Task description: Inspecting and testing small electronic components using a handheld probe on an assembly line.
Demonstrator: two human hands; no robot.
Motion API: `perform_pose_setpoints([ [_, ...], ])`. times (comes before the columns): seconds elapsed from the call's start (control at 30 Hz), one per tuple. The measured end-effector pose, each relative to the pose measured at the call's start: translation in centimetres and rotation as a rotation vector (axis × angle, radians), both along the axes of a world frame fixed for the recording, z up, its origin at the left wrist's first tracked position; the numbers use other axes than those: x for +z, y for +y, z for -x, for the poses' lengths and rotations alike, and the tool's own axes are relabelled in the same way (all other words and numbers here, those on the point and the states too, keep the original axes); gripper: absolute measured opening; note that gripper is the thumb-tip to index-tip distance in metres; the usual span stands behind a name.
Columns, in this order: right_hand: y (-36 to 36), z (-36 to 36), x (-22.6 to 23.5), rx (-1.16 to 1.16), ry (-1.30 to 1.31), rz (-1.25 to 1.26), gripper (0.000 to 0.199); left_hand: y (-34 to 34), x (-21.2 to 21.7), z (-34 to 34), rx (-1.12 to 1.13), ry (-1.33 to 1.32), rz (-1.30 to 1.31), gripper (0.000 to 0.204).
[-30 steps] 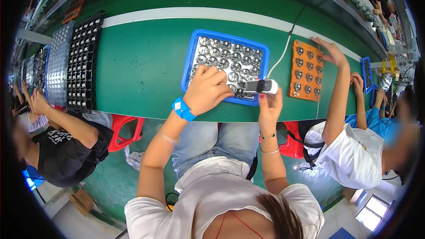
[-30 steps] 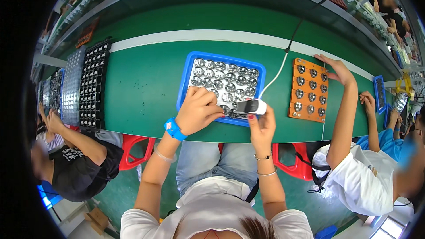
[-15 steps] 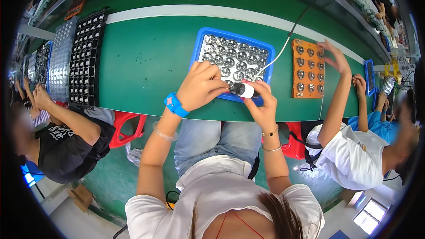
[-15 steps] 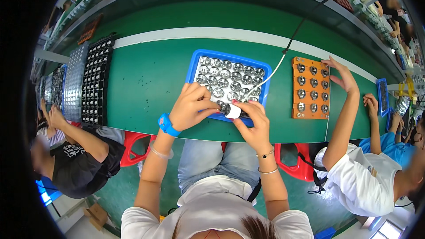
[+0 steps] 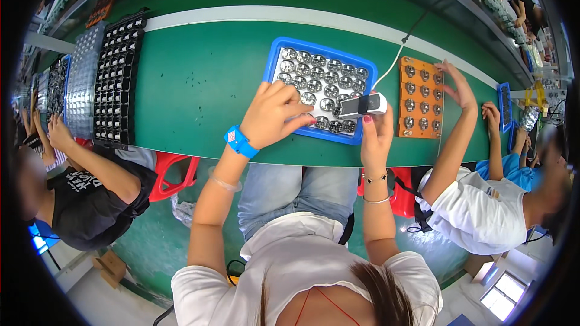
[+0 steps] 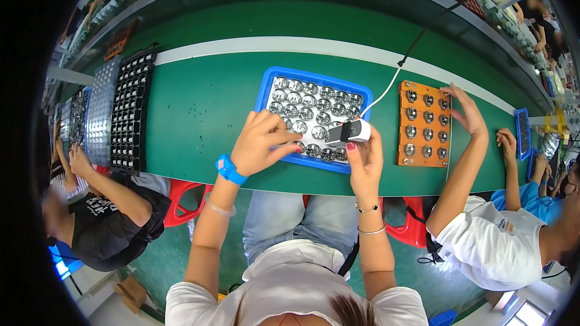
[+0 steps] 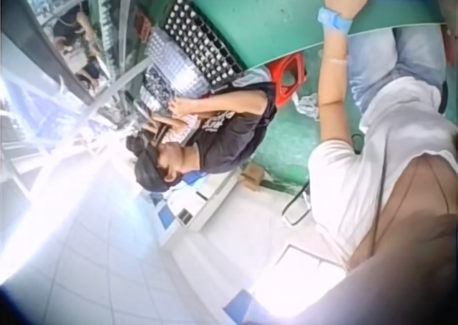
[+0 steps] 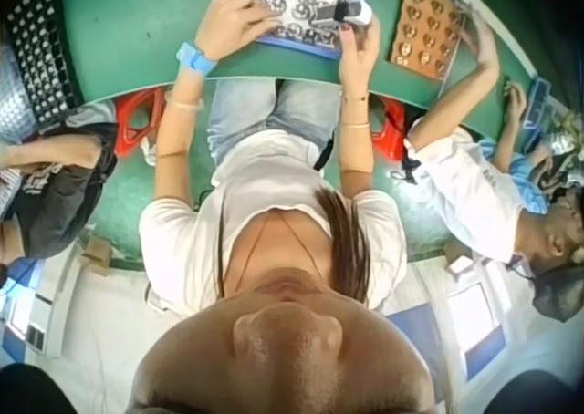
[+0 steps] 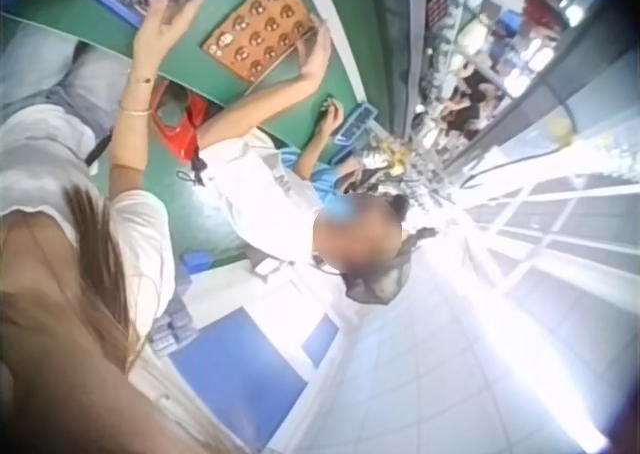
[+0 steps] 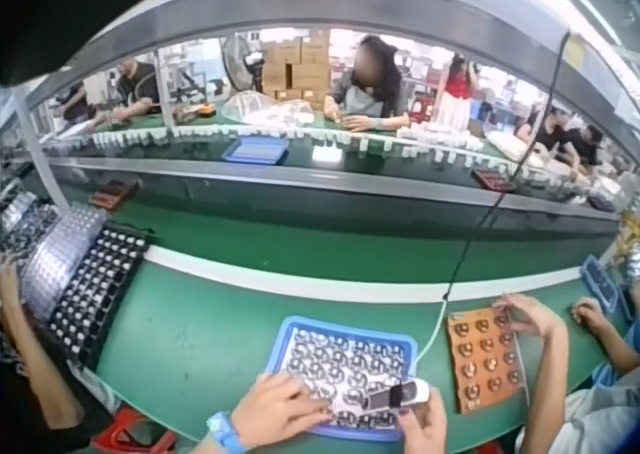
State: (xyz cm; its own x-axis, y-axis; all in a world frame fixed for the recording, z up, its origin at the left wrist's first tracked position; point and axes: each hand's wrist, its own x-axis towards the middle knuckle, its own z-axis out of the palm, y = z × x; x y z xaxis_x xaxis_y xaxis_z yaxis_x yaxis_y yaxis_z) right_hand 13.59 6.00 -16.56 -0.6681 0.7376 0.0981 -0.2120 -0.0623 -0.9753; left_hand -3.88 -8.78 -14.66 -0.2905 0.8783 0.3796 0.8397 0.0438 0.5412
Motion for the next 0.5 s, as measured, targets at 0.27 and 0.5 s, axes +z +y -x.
perform_pose_setpoints([
  [0.27, 0.3, 1.0, 0.1, 0.175, -0.222, -0.255, 0.039, 1.8, -0.3, 0.3, 0.007, 0.025, -0.032, 0.013],
  [0.5, 0.4, 1.5, -0.4, 0.196, -0.236, -0.461, 0.034, 2.1, 0.8, -0.1, -0.002, -0.006, -0.090, 0.012],
])
